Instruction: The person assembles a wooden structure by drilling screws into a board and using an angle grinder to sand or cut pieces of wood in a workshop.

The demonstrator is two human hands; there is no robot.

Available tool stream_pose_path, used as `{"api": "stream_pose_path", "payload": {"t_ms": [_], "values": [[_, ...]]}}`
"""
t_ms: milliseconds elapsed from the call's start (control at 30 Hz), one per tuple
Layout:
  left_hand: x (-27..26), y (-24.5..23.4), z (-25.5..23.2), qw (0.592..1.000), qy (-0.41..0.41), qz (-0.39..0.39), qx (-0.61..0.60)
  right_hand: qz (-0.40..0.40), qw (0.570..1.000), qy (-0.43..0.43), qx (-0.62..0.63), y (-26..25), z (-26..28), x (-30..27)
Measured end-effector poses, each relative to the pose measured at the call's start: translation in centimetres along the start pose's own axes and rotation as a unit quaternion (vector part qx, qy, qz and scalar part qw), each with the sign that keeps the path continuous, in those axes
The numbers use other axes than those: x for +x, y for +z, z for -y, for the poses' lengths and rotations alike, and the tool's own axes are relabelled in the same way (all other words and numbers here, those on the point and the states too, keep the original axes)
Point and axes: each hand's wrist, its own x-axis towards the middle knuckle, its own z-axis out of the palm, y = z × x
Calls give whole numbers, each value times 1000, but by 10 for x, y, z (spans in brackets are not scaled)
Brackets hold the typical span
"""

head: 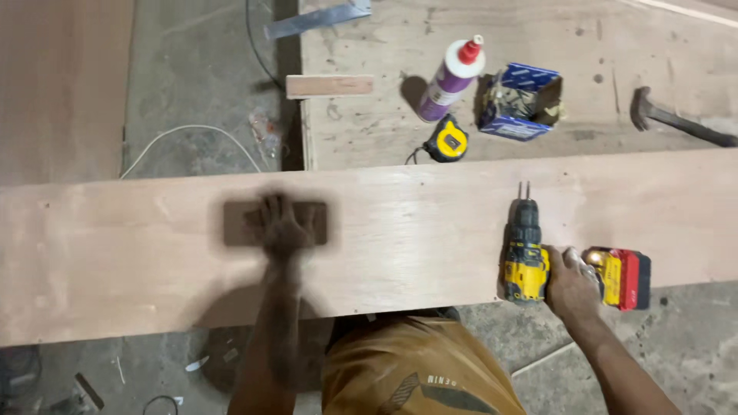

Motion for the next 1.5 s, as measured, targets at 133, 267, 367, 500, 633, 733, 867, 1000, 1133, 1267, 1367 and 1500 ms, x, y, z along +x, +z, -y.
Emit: {"api": "stream_pose_path", "payload": {"t_ms": [133,267,367,500,633,733,867,1000,1133,1267,1367,1500], "values": [[-45,18,3,993,70,-93,32,31,999,13,-15,4,3,-4],[-63,-59,-69,920,143,-362,47,15,1000,12,-14,0,4,-9],[-107,-19,-55,993,37,-89,69,-47,998,1,-41,14,1,-10],[-83,-28,-61,993,30,-116,-16,-49,998,-8,-34,11,0,-11],[-37,-80,-71,994,-3,38,-105,-15,1000,-9,0,-2,1,-9],[23,-153,-78,937,-83,325,-99,3,1000,-9,-2,8,-5,-2],[52,-57,-3,968,-18,223,-114,14,997,-31,69,-37,7,-9],[115,-63,16,924,-23,381,-35,15,998,-6,53,-39,11,-10],[155,-72,16,902,38,430,-11,16,999,4,33,-36,13,-11],[187,-80,14,851,35,522,-46,34,998,28,45,-24,14,-9],[203,-54,34,784,72,612,-73,50,996,30,61,-26,29,-21],[198,-6,62,758,83,591,-261,57,994,67,70,-57,97,-44]]}}
